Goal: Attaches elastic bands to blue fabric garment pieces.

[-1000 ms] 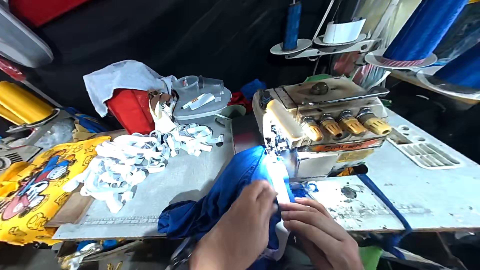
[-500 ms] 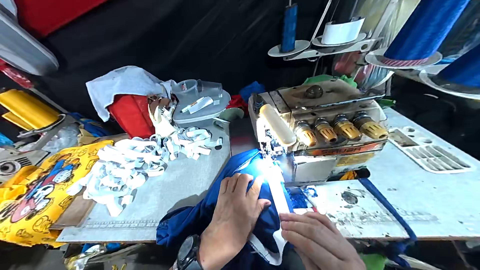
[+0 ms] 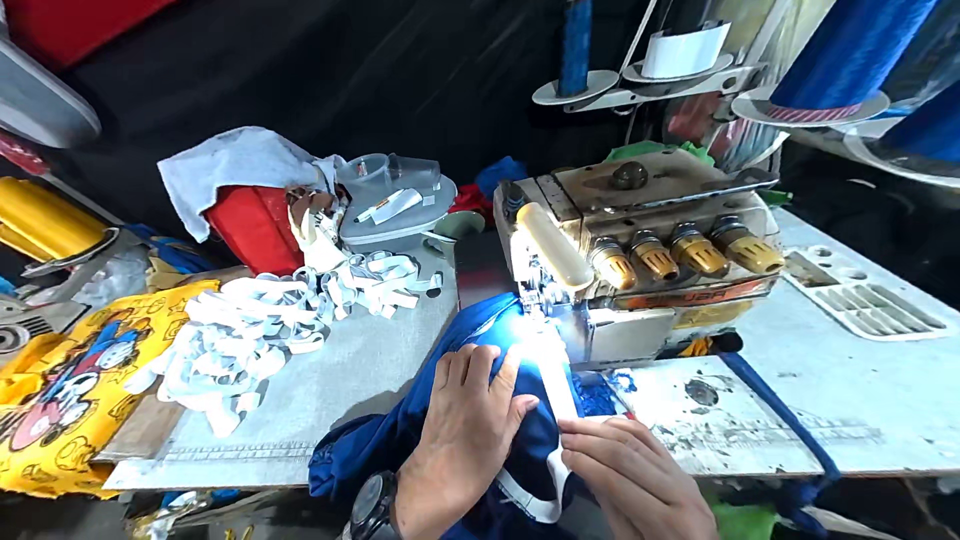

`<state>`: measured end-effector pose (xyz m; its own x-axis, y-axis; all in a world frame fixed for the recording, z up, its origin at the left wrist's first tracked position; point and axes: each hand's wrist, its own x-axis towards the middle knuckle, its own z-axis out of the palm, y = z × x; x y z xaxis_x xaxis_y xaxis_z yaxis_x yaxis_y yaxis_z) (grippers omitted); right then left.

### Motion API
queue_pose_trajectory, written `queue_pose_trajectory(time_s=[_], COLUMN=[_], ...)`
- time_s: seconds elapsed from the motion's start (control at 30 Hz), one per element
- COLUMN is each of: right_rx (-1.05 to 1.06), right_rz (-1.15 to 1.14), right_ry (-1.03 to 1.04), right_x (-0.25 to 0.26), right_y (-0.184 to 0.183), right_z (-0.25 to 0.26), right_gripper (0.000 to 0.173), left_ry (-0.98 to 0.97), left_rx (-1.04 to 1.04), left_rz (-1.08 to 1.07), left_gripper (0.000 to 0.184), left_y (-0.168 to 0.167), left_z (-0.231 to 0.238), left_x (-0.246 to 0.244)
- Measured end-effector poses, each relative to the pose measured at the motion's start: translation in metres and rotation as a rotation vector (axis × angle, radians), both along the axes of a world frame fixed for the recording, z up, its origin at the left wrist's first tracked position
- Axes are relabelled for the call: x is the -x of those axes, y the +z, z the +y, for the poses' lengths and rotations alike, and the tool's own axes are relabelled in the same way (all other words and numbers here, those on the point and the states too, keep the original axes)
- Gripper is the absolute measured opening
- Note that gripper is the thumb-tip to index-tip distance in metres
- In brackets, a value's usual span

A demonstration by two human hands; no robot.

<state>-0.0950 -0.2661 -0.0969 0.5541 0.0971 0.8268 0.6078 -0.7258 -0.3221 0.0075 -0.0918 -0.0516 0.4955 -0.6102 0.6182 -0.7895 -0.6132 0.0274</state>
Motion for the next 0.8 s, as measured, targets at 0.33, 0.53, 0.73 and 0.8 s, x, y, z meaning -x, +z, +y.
queue_pose_trajectory(time_s=[0.33, 0.53, 0.73, 0.8], right_rx=[-0.044, -0.041, -0.142, -0.175], right_rz=[0.026, -0.055, -0.039, -0.035], right_ry=[0.013, 0.0, -0.013, -0.016], right_x=[-0.013, -0.029, -0.048, -0.054], right_y=[0.013, 0.005, 0.008, 0.009], right_z=[-0.001, -0.006, -0.011, -0.011], right_gripper=[0.018, 0.017, 0.016, 0.016], left_ry=[-0.027, -0.071, -0.134, -0.157], left_rx=[-0.03, -0.022, -0.036, -0.017], left_rz=[0.048, 0.121, 0.29, 0.31], left_gripper=[0.049, 0.052, 0.064, 0.061], left_y=[0.002, 0.003, 0.016, 0.018], left_z=[0.009, 0.013, 0.014, 0.014], left_x=[-0.01, -0.024, -0.056, -0.062])
